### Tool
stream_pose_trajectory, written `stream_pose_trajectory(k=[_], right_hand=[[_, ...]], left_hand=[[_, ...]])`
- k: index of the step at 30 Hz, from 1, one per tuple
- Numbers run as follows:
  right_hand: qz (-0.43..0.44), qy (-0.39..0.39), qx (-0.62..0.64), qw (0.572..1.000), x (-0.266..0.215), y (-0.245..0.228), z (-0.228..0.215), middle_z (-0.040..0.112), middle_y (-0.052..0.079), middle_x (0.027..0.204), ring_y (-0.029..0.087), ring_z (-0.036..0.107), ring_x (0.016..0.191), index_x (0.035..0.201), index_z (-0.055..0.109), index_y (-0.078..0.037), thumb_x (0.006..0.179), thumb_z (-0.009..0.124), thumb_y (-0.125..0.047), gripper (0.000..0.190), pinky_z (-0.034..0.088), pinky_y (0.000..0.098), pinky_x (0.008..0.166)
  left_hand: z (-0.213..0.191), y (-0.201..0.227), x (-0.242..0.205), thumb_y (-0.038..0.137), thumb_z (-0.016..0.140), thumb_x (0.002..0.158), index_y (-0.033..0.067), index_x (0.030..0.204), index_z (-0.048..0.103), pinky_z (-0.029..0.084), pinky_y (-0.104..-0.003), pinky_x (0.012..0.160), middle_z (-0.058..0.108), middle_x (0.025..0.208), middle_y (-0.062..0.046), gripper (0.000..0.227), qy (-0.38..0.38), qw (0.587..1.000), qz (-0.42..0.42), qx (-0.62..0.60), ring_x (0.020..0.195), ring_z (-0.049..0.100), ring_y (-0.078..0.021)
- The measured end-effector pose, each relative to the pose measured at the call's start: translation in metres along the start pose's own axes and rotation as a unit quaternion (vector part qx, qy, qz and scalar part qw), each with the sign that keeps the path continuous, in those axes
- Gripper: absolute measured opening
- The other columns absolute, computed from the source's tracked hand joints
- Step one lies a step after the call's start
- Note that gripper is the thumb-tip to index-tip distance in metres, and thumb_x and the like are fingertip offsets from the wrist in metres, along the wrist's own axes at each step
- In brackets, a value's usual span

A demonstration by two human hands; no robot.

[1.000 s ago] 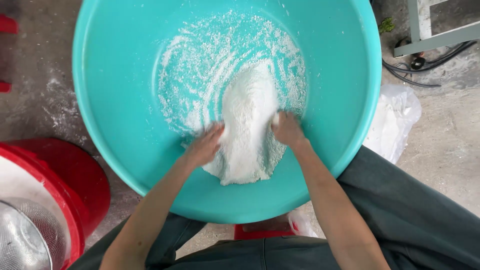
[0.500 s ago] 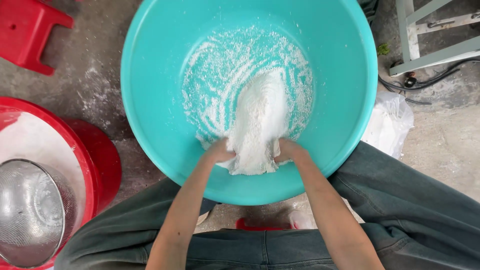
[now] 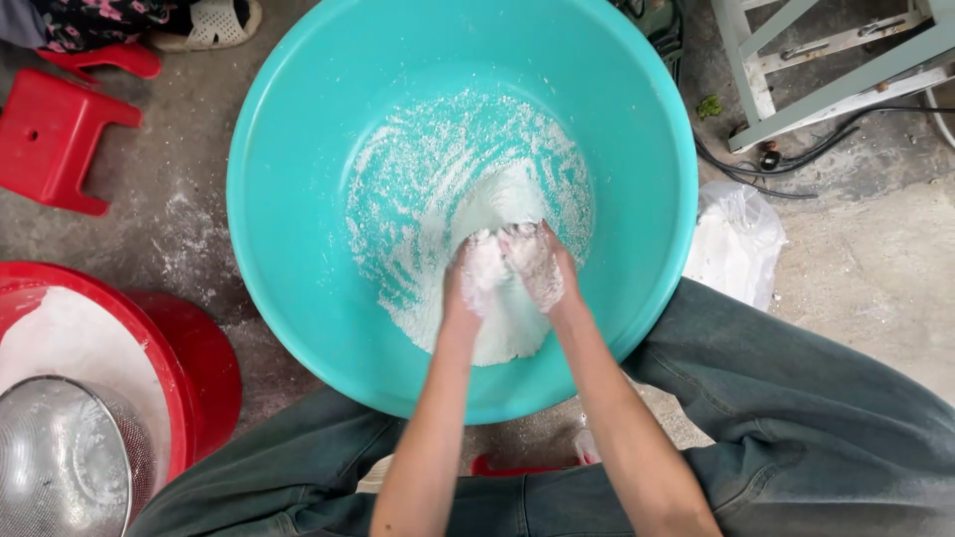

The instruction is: The person sits on the floor with a large teal basin of white flour-like powder between their legs. They gather the powder into a mound, rub and press it between their palms, and repeatedly collect scattered powder from the basin sides back into the pile.

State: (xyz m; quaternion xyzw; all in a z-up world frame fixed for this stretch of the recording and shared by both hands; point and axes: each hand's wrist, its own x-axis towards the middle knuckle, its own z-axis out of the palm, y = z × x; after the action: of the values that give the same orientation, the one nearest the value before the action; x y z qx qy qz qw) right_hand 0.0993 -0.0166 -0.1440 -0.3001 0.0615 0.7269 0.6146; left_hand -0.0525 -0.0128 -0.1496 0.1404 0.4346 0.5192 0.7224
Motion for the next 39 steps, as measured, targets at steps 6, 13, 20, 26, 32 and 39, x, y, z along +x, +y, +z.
stream_pose_trajectory(k=[6,13,20,26,32,39], right_hand=[[-0.172,0.0,-0.373,0.912,-0.035,0.007,0.048,0.069,0.013,0.11,0.018,0.062,0.098,0.12,0.069,0.005,0.113,0.033,-0.053,0.069,0.052,0.0332,0.091],[-0.164,-0.053,-0.515,0.839,-0.022,0.01,0.059,0.051,0.015,0.152,0.025,0.046,0.142,0.152,0.044,0.0,0.106,0.02,-0.066,0.084,0.03,0.0333,0.121],[-0.039,-0.092,-0.228,0.969,-0.024,0.015,0.067,0.038,0.016,0.162,0.028,0.036,0.148,0.159,0.034,0.001,0.104,0.021,-0.066,0.088,0.029,0.0358,0.123],[-0.086,-0.079,-0.235,0.965,-0.037,0.006,0.069,0.039,0.014,0.162,0.024,0.039,0.147,0.16,0.032,0.001,0.102,0.023,-0.069,0.091,0.03,0.0344,0.123],[-0.087,-0.046,-0.223,0.97,-0.029,0.004,0.064,0.043,0.019,0.159,0.026,0.046,0.138,0.161,0.035,0.003,0.104,0.024,-0.07,0.093,0.035,0.0382,0.117],[-0.011,-0.088,-0.117,0.989,-0.044,-0.007,0.088,0.043,0.015,0.16,0.027,0.046,0.143,0.16,0.031,-0.003,0.102,0.027,-0.068,0.087,0.039,0.0399,0.119]], left_hand=[[0.105,0.031,-0.06,0.036,0.036,0.109,-0.003,0.143,0.052,0.046,-0.041,0.108,0.06,0.139,-0.016,0.054,0.047,0.995,0.054,-0.07,0.127,0.059,-0.0279],[0.114,0.048,-0.058,0.039,0.024,0.114,-0.0035,0.16,0.03,0.021,-0.041,0.128,0.03,0.169,-0.022,0.063,-0.025,0.901,0.247,0.356,0.158,0.027,-0.0335],[0.119,0.067,-0.056,0.046,0.018,0.112,0.001,0.165,0.013,0.011,-0.04,0.131,0.01,0.174,-0.022,0.07,-0.063,0.862,0.231,0.448,0.162,0.009,-0.0334],[0.117,0.056,-0.042,0.054,0.022,0.11,0.0014,0.165,0.004,0.017,-0.04,0.13,0.005,0.175,-0.023,0.078,-0.108,0.805,0.254,0.526,0.16,0.014,-0.0349],[0.132,0.063,-0.054,0.05,0.018,0.114,0.0011,0.166,0.003,0.011,-0.046,0.134,0.002,0.175,-0.024,0.073,-0.115,0.806,0.29,0.503,0.163,0.005,-0.039],[0.122,0.066,-0.034,0.053,0.003,0.113,0.0113,0.169,0.013,0.002,-0.052,0.139,0.016,0.178,-0.011,0.071,-0.156,0.73,0.371,0.553,0.167,0.01,-0.0366]])
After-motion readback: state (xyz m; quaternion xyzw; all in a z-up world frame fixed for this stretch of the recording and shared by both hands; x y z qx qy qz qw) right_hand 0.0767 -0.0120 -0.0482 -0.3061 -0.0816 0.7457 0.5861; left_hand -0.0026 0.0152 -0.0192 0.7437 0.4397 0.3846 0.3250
